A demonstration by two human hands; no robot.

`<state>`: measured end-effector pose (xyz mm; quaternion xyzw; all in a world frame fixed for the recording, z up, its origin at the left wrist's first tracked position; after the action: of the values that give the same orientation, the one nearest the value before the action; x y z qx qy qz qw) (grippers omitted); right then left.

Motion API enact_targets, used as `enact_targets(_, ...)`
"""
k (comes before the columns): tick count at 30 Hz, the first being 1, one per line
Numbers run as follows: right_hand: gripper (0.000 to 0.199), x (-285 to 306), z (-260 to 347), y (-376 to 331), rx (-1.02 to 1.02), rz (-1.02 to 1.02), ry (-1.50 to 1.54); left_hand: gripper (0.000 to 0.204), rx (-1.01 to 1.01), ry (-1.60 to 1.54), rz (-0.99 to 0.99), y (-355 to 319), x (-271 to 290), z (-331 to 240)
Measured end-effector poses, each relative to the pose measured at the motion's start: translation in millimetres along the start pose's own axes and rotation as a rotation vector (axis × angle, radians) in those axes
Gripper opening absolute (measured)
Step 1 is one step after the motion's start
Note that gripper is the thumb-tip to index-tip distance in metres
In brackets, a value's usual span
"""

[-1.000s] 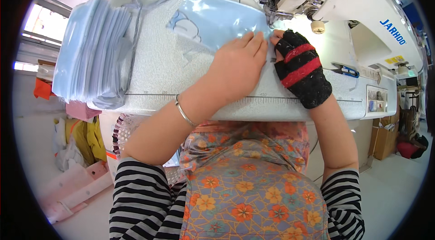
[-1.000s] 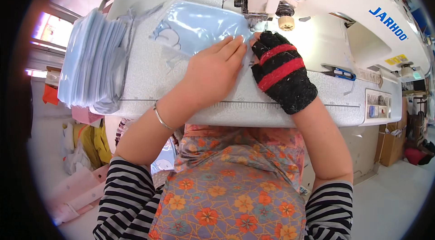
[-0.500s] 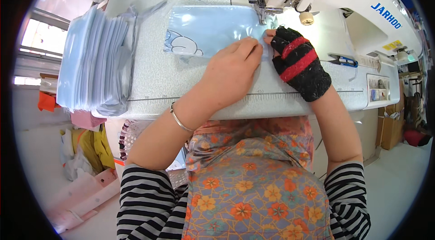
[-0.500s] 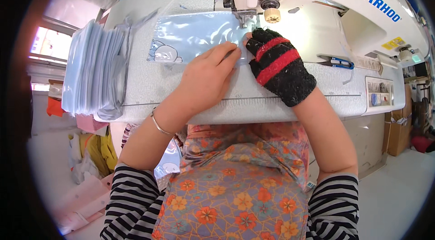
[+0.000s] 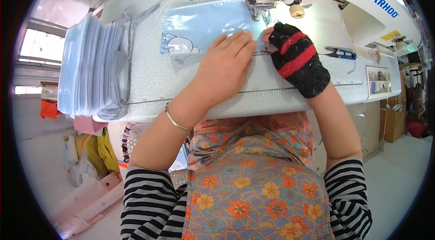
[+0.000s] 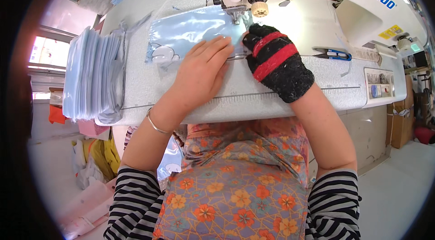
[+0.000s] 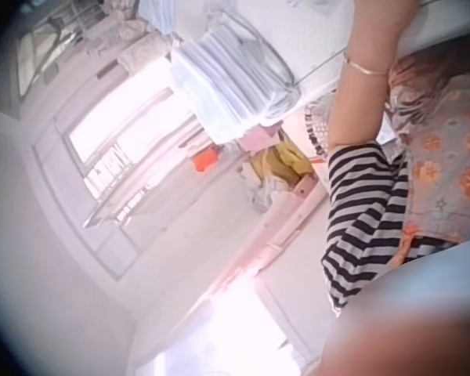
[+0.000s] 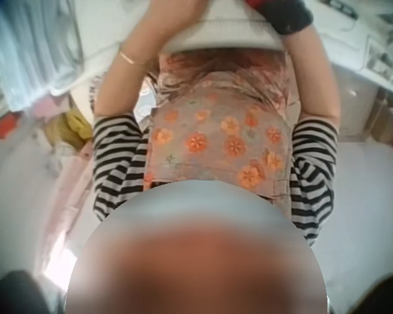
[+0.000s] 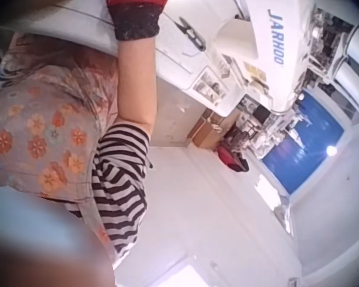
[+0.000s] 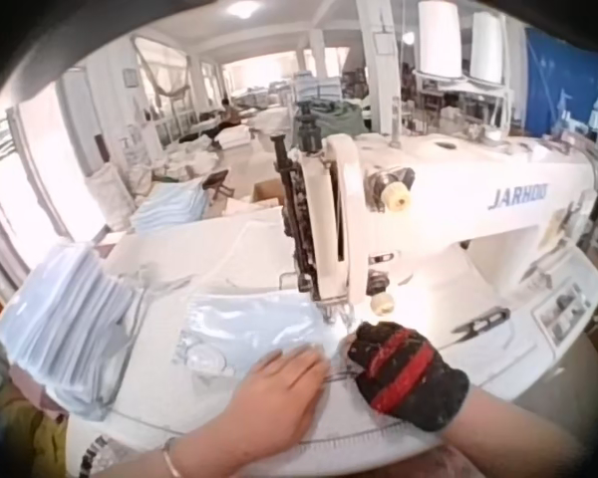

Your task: The person is using a sewing machine to stitch light blue pouches or small bags.

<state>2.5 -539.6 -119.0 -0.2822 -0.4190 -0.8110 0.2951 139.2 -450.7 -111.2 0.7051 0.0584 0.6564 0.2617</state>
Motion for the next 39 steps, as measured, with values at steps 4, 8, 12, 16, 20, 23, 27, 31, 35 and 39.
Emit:
enact_targets(4,0.028,11,5,-3,0.047,-0.103,0.028,0.042,0.016,0.109,0.097,-7,-2,-2)
enact_targets(8,0.033,0,14,0,0.076,0.086,0.073,0.052,0.122,0.073,0.183,-18,0,27)
enact_targets(12,0.031,0,11,4,-0.009,0.086,0.117,0.063,0.354,0.332,0.183,-49,16,69)
enact_targets(16,0.028,0,11,6,0.034,0.077,0.090,0.058,0.333,0.412,0.241,-59,21,66)
enact_targets(20,0.023,0,12,6,0.077,0.051,0.063,0.051,0.325,0.185,0.261,-20,6,60)
enact_targets(23,0.020,-2,12,4,0.098,0.033,0.066,0.038,0.079,-0.084,0.048,8,-7,37)
enact_targets(27,0.018,1,9,-1,0.082,-0.010,0.105,0.036,-0.044,0.004,0.052,8,-18,28)
enact_targets(31,0.018,-2,7,-3,0.090,0.034,0.041,0.042,-0.096,0.007,0.080,3,-18,28)
enact_targets(35,0.021,-4,10,-3,0.168,0.080,-0.082,0.046,-0.103,0.009,0.080,6,-17,28)
enact_targets(39,0.027,-5,8,-1,0.139,0.096,-0.147,0.048,-0.103,-0.015,0.092,10,-18,37)
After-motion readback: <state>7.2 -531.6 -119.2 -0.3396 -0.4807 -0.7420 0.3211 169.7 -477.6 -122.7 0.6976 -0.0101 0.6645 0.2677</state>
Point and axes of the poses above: each hand's wrist, its own y-axis towards the middle knuckle, its own x-axis out of the back of the hand, z = x × y, the point moved 5 cm from there along y, towards the middle knuckle, and after that the axes turned 15 degrees about y, right-handed, at the moved point
